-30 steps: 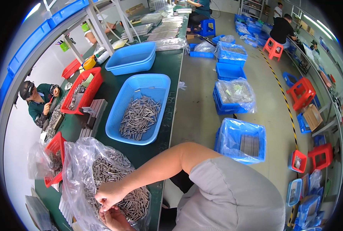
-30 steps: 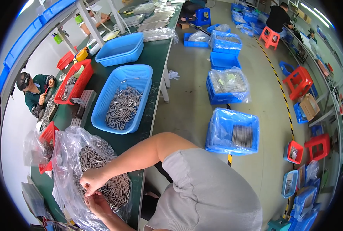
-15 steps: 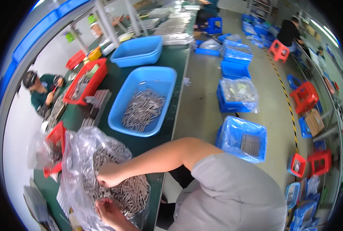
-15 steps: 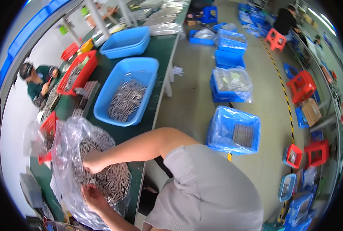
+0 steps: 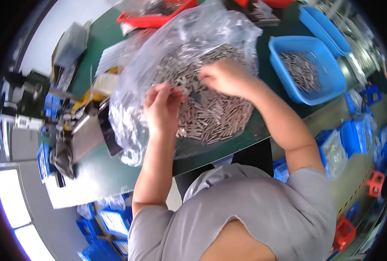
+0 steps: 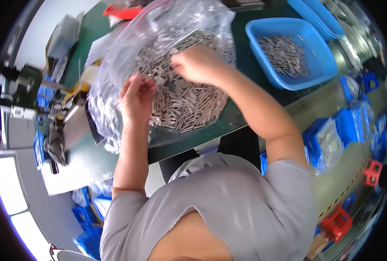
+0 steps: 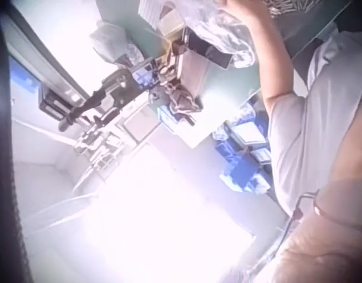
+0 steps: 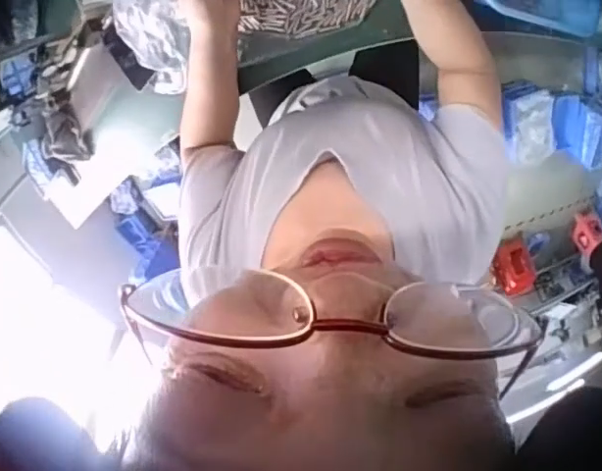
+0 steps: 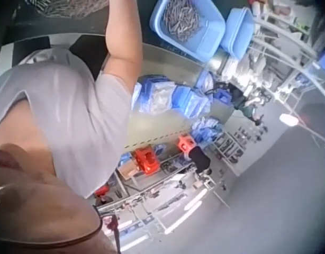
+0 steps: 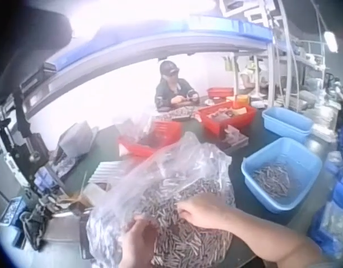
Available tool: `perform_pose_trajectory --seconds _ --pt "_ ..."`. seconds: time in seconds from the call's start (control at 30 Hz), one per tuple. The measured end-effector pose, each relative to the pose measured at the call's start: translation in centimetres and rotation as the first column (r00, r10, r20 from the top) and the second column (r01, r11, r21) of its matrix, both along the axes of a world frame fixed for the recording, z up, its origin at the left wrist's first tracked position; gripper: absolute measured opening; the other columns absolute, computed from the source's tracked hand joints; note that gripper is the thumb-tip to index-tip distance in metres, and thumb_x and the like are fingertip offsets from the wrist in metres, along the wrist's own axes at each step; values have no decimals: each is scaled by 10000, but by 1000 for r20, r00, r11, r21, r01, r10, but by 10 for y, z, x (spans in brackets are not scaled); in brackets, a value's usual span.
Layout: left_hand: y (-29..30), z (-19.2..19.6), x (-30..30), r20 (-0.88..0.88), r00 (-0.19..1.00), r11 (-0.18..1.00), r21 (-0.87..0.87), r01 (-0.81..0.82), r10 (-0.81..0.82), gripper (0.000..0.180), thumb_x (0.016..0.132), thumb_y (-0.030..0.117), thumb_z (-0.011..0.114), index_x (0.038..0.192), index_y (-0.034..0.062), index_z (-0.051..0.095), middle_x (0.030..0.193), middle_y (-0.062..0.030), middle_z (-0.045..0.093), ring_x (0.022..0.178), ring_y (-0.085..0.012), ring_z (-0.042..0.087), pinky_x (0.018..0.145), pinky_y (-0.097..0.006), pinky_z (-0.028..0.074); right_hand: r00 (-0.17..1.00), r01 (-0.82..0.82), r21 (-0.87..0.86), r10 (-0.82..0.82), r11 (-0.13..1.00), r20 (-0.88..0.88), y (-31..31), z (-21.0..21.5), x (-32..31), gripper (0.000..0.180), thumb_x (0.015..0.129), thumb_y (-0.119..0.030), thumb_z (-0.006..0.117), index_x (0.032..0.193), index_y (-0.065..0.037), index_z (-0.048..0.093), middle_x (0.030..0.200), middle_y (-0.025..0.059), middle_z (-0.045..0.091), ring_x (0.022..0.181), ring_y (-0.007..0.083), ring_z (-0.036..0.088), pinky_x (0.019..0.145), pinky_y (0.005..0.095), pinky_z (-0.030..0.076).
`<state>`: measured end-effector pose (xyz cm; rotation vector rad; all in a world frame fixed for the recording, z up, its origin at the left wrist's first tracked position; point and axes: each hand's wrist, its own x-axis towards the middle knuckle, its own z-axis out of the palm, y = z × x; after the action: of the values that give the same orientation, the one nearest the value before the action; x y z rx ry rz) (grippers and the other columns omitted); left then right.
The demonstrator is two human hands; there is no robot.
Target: The recorder is inspecting and sorting small metal pins at a workbench in a factory setting.
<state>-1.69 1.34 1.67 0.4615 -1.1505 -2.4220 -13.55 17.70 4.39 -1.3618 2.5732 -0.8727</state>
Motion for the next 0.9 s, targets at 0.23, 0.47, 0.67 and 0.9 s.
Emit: perform_pose_trajectory --seconds 0.23,0.47,0.67,0.9 --pt "-5 -1 12 8 999 999 23 -39 39 70 849 82 583 853 23 546 729 -96 612 639 -175 605 581 -282 518 996 -40 58 44 997 -77 -15 -13 11 131 764 -203 622 865 -124 648 721 104 638 681 282 616 605 374 468" --pt "1 0 10 8 1000 999 36 -29 29 84 848 91 590 852 16 553 713 -96 612 632 -170 606 584 -281 520 968 53 81 -31 995 -250 -37 -33 18 201 758 -280 641 836 -95 633 743 100 636 698 297 618 610 399 476" --pt "-1 -2 9 -1 999 998 59 -34 34 93 853 94 586 874 13 548 744 -101 616 653 -174 614 591 -287 524 977 -91 97 108 991 -186 -36 -32 18 186 754 -268 639 766 -86 603 681 104 620 683 298 617 593 418 473" --pt "4 -1 12 11 985 983 71 168 -169 73 889 87 510 893 27 552 802 -111 611 725 -197 606 649 -303 513 884 49 -321 108 946 455 -22 -12 7 206 887 -213 548 784 -34 532 609 20 533 543 70 467 493 237 394"
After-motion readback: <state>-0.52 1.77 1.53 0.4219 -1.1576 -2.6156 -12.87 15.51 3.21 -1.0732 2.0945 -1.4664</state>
